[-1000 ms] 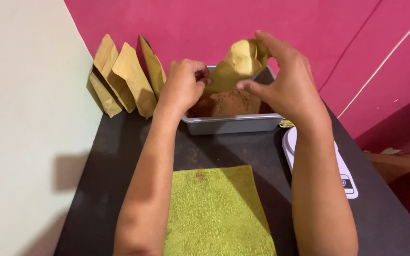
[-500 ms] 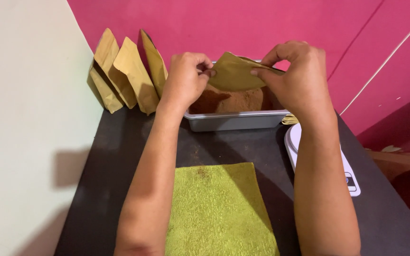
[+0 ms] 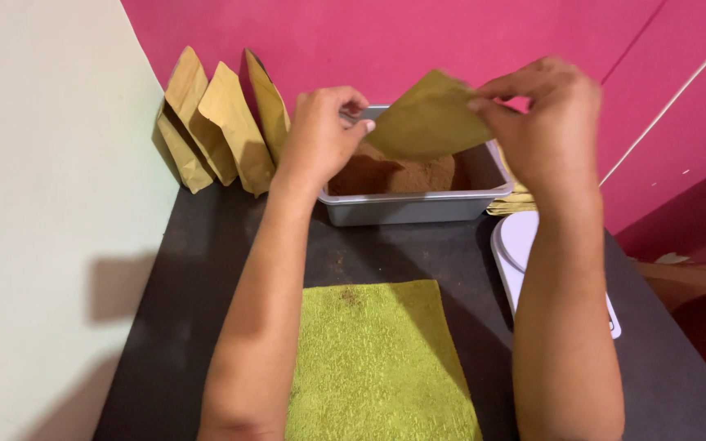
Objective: The person repeatedly opens yellow paper pouches, scoops brown powder from a metal container, and fills each pouch. The filled pouches are placed aside on the table. A digital scale and green cloth are present but not used during the clip.
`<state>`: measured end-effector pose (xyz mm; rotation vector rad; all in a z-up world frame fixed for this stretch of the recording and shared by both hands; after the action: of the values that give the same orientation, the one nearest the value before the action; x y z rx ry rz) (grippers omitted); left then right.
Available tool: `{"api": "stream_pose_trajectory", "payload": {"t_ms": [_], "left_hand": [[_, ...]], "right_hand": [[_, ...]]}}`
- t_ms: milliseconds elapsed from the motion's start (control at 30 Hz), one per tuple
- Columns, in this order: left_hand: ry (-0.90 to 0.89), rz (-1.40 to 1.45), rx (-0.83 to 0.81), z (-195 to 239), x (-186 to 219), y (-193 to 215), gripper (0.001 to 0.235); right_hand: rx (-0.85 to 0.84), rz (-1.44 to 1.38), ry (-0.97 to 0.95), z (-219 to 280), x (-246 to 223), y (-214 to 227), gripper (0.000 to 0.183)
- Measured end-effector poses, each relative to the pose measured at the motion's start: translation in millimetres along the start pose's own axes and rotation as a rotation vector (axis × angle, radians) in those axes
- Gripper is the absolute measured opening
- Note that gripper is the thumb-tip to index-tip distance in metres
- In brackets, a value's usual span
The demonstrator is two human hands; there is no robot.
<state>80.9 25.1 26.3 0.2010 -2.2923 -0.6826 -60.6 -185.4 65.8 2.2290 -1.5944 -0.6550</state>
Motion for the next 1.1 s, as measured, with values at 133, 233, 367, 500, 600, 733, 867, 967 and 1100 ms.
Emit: {"api": "stream_pose_trajectory", "payload": {"t_ms": [133,233,367,500,600,733,867,967,1100], "left_hand": [[0.093,-0.130,-0.069,2.5,-5.1,14.4,0.023],[0.190,-0.160,-0.084,4.5,-11.3,27.9,0.022],[0.157,-0.147,0.011,5.4,-17.0,45.4,0.012],[0.143,-0.167,0.050,7.5,-18.8,53.6,0.014],[0.196,-0.157,0.060,10.1,-6.6,63.2,0.015],[0.041,-0.074,0.344,8.9,-21.5,92.7,0.003],[-0.141,-0.182,0.599,18.9,-46.6,129.7,0.010],[0.001,-0.144,0.671,23.4,-66.5,144.0,0.007],[0.103,-0.276,0.731,31.5,-79.9,151.2,0.012]], "right_hand": [[0.135,-0.072,-0.126,9.4,40.9,25.7,0.012],[0.330,0.071,-0.103,25.1,98.8,47.9,0.002],[0.341,-0.030,-0.298,39.3,128.7,58.6,0.011],[0.209,0.013,-0.585,51.7,152.9,44.9,0.005],[0.148,0.069,-0.704,53.8,158.3,34.3,0.008],[0.094,0.101,-0.973,65.9,180.9,20.2,0.010],[0.122,0.030,-1.042,74.4,184.2,18.1,0.030],[0.196,0.024,-1.037,77.9,191.5,15.9,0.018],[0.411,-0.045,-1.073,86.1,205.6,12.5,0.010]]}}
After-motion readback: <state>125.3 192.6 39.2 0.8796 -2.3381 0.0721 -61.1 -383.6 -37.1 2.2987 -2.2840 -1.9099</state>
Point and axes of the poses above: each hand's wrist, its own z-axis away from the middle knuckle, its own y-axis out of the back of the hand, x = y × z, the point moved 5 cm from there along -z, towards the middle knuckle
